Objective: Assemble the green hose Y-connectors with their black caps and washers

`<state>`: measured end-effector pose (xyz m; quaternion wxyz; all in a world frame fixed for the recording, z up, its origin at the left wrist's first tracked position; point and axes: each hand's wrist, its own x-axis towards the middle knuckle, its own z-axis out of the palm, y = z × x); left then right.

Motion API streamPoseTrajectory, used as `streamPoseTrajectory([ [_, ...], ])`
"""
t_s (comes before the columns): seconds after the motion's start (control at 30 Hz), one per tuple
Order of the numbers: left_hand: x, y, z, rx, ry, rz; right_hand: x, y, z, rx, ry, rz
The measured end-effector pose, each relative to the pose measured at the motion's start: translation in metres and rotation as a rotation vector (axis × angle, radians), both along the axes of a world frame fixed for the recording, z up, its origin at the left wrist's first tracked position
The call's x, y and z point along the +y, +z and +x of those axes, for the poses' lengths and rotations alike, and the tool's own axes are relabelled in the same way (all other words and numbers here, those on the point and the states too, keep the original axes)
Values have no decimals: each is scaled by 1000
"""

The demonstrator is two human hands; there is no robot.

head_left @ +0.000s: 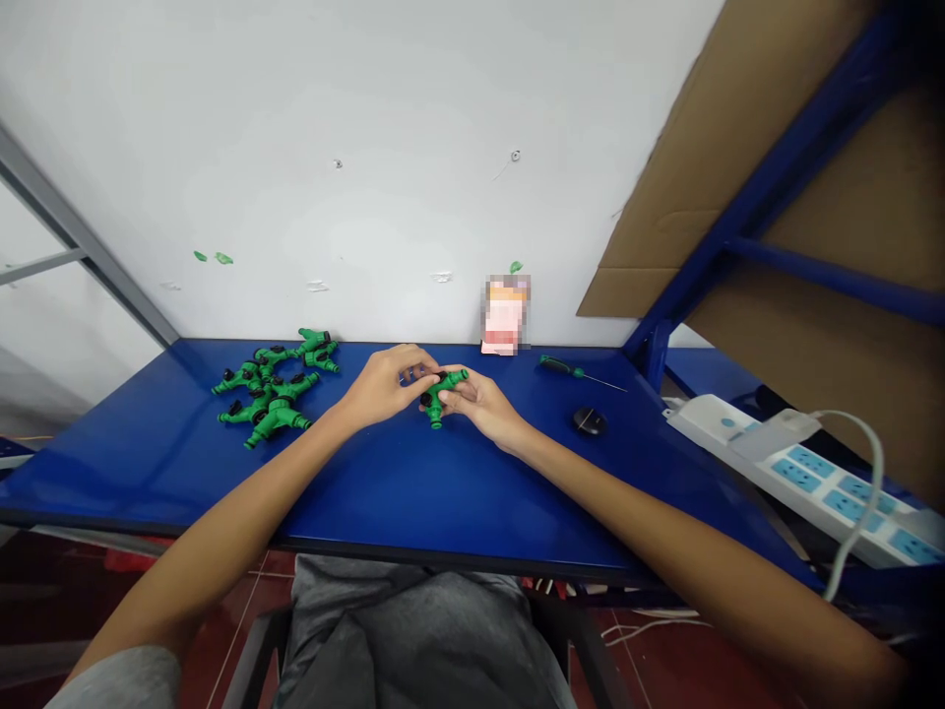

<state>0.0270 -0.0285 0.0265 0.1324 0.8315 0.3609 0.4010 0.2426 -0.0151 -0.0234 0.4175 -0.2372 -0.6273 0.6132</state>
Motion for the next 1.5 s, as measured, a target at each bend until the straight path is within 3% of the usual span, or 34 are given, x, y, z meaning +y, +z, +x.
streamPoseTrajectory([
  [0.37, -3, 3, 1, -25, -14, -64, 1, -1, -1, -18, -25, 43],
  [0.67, 10, 9, -10, -316, 127, -376, 4, -1, 3, 21, -26, -77],
  [0.87, 14, 1, -13, -189, 174, -452, 9, 2, 5, 34, -107, -44],
  [0.93, 14, -5, -7, -211, 116, -596, 9, 3, 5, 49, -143, -17],
  [1.03, 13, -14, 2, -412, -64, -853, 8, 7, 4, 60, -181, 51],
  [1.1, 11, -16, 7, -518, -149, -927, 7, 9, 5, 26, -190, 115],
  [1.3, 8, -14, 7, -582, -139, -928, 11, 10, 9, -63, -227, 188],
  [1.5, 15, -12, -1, -556, -78, -821, 14, 6, 9, -130, -138, 74],
])
